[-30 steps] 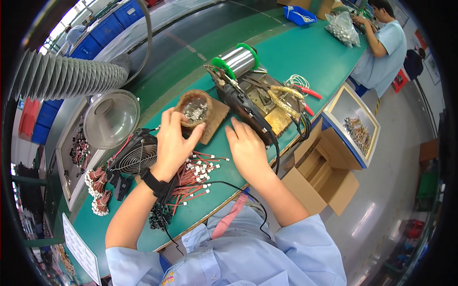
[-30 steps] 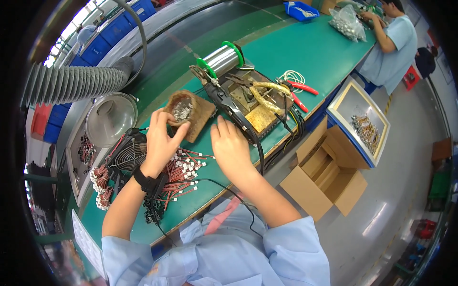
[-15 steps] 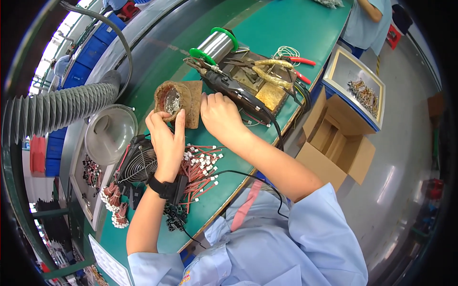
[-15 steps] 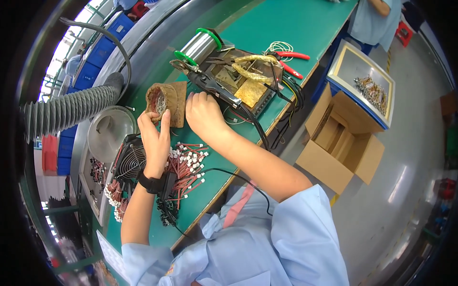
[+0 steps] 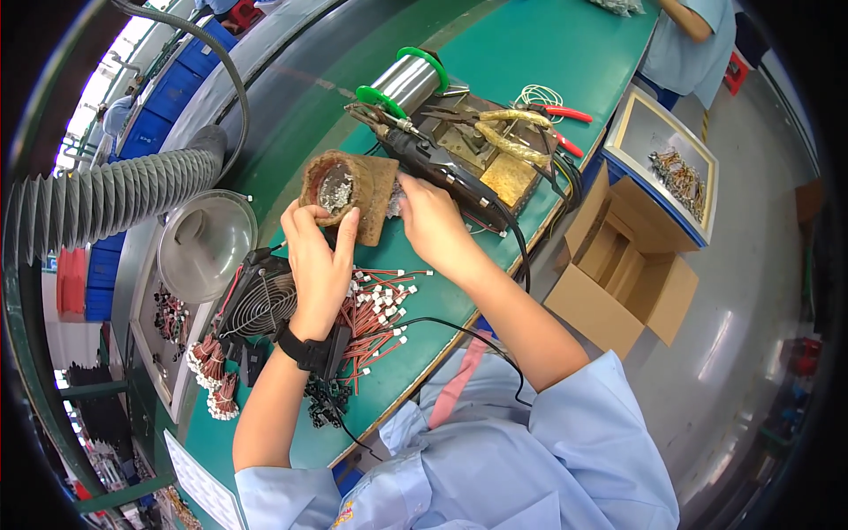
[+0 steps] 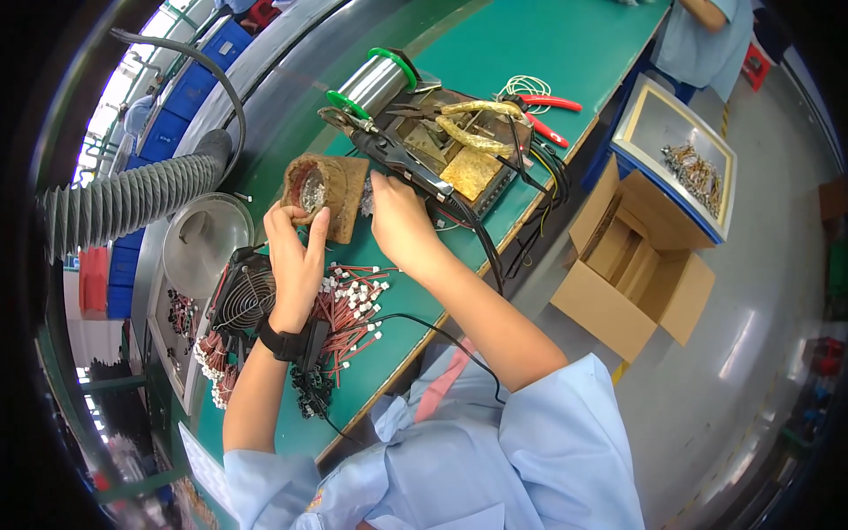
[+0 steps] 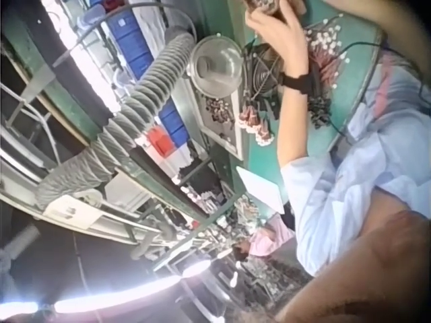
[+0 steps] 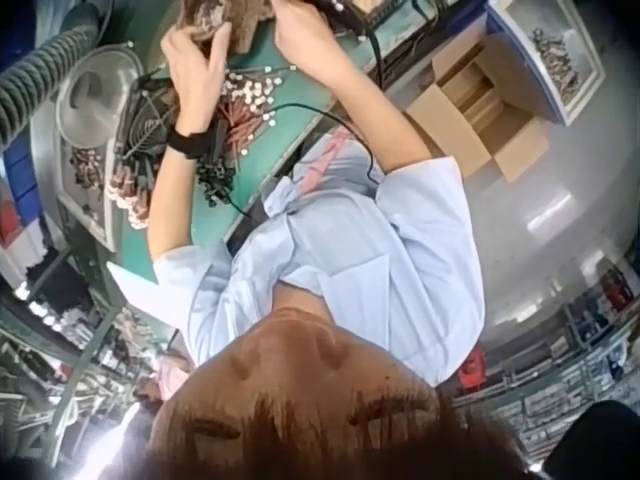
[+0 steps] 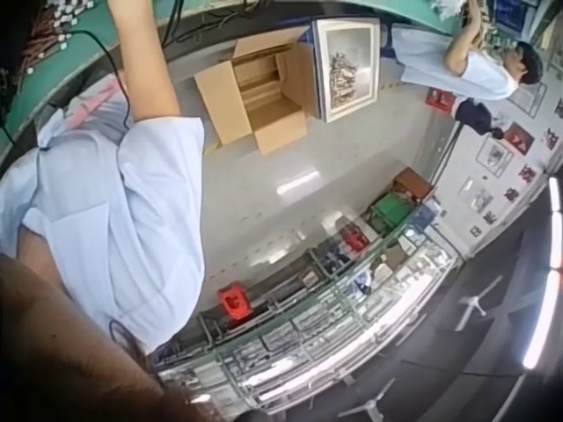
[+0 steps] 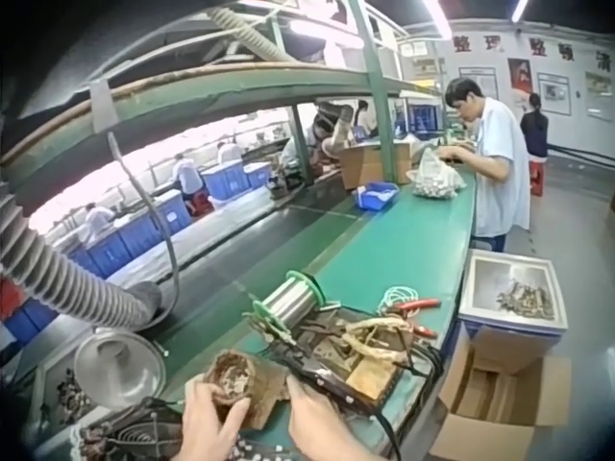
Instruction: Soldering wires and components onto a green printed circuit board at a factory workstation.
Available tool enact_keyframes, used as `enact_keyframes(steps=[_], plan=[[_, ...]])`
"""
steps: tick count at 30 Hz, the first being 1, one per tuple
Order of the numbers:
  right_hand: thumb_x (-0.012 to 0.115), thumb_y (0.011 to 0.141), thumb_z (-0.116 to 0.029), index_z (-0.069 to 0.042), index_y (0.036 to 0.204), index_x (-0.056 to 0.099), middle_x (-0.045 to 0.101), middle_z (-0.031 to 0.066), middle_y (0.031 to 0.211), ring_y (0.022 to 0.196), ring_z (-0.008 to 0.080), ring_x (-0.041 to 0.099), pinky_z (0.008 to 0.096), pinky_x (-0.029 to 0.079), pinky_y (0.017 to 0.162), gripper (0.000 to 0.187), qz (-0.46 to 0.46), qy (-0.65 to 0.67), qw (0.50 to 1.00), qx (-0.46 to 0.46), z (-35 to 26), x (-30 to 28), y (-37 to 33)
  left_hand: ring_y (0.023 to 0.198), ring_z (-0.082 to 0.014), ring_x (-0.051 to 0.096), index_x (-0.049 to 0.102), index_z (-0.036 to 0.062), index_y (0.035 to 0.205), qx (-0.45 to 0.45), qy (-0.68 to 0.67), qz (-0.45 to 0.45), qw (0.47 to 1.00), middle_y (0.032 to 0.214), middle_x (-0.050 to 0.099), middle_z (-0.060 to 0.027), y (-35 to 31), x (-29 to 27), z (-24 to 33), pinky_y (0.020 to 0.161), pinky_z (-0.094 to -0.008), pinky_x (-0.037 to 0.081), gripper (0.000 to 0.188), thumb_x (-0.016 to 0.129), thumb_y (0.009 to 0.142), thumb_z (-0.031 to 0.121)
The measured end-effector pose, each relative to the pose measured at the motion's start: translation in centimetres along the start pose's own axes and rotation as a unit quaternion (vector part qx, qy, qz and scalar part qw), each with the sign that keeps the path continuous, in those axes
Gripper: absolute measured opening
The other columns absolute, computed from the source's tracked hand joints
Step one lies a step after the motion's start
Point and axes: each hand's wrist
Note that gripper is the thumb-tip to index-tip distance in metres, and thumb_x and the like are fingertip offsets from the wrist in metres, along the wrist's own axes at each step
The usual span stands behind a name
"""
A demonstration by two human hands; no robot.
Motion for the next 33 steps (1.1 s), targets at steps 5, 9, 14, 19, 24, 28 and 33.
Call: enact_keyframes(steps=[5,9,14,19,24,28,33], plan=[[0.046,0.085,0.004,0.007,0.123,0.045,0.058,0.0277,0.108,0.099,0.0370,0.060,0.0396,0.048,0.083,0.038,-0.025,0.004,1.000,0.009,-0.6,-1.9,-1.7,0.100,-0.0383,0.051,0.045,-0.0014,0.098,0.016,0.012,-0.037,0.999,0.114,0.043,-0.0221,-0.1,0.0,0.2,0.084,-0.0436,0.043,0.037,0.065,0.085,0.027],[0.042,0.087,0.001,0.006,0.129,0.039,0.058,0.0250,0.113,0.104,0.0343,0.059,0.0375,0.048,0.086,0.042,-0.032,0.227,0.971,0.064,0.6,-1.1,-1.6,0.098,-0.0379,0.052,0.045,-0.0013,0.097,0.020,0.012,-0.040,0.999,0.114,0.043,-0.0212,0.1,0.2,0.4,0.082,-0.0436,0.044,0.037,0.066,0.084,0.027],[0.041,0.088,-0.001,0.006,0.130,0.036,0.057,0.0236,0.116,0.107,0.0322,0.059,0.0367,0.048,0.088,0.043,-0.062,0.315,0.940,0.117,1.6,-1.1,-1.5,0.098,-0.0381,0.052,0.045,-0.0017,0.098,-0.008,-0.001,-0.060,0.998,0.115,0.043,-0.0224,0.2,0.6,0.9,0.082,-0.0426,0.045,0.039,0.067,0.083,0.027],[0.045,0.087,-0.002,0.003,0.127,0.042,0.056,0.0246,0.116,0.105,0.0350,0.058,0.0380,0.047,0.087,0.040,-0.060,0.067,0.993,0.073,-1.7,-4.5,-2.9,0.101,-0.0395,0.053,0.046,-0.0023,0.102,0.043,0.008,-0.061,0.997,0.118,0.044,-0.0235,0.3,0.7,0.3,0.082,-0.0424,0.046,0.044,0.071,0.079,0.024],[0.050,0.085,-0.003,0.001,0.120,0.049,0.056,0.0221,0.115,0.102,0.0386,0.057,0.0409,0.047,0.085,0.036,-0.042,-0.053,0.998,0.012,-2.7,-5.0,-3.9,0.106,-0.0388,0.052,0.043,-0.0037,0.114,0.049,-0.029,-0.075,0.996,0.120,0.045,-0.0228,0.8,1.2,0.5,0.085,-0.0416,0.047,0.056,0.074,0.074,0.022],[0.054,0.084,-0.004,0.001,0.118,0.051,0.056,0.0203,0.115,0.102,0.0392,0.056,0.0422,0.047,0.085,0.035,-0.017,-0.083,0.996,-0.028,-2.6,-4.6,-4.2,0.108,-0.0373,0.052,0.038,-0.0046,0.124,0.024,-0.043,-0.072,0.996,0.120,0.047,-0.0224,0.6,1.0,0.7,0.087,-0.0407,0.046,0.070,0.076,0.072,0.023],[0.057,0.084,-0.007,0.000,0.119,0.050,0.054,0.0206,0.119,0.105,0.0386,0.054,0.0421,0.046,0.088,0.036,-0.025,-0.093,0.992,-0.075,-1.9,-4.1,-4.2,0.111,-0.0370,0.050,0.034,-0.0058,0.129,0.027,-0.027,-0.075,0.996,0.118,0.049,-0.0224,0.5,1.3,0.0,0.090,-0.0404,0.044,0.080,0.077,0.070,0.027]])
Point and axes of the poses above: each hand's wrist, its own y-axis towards the middle knuckle, its own x-axis out of the palm, z = x × y
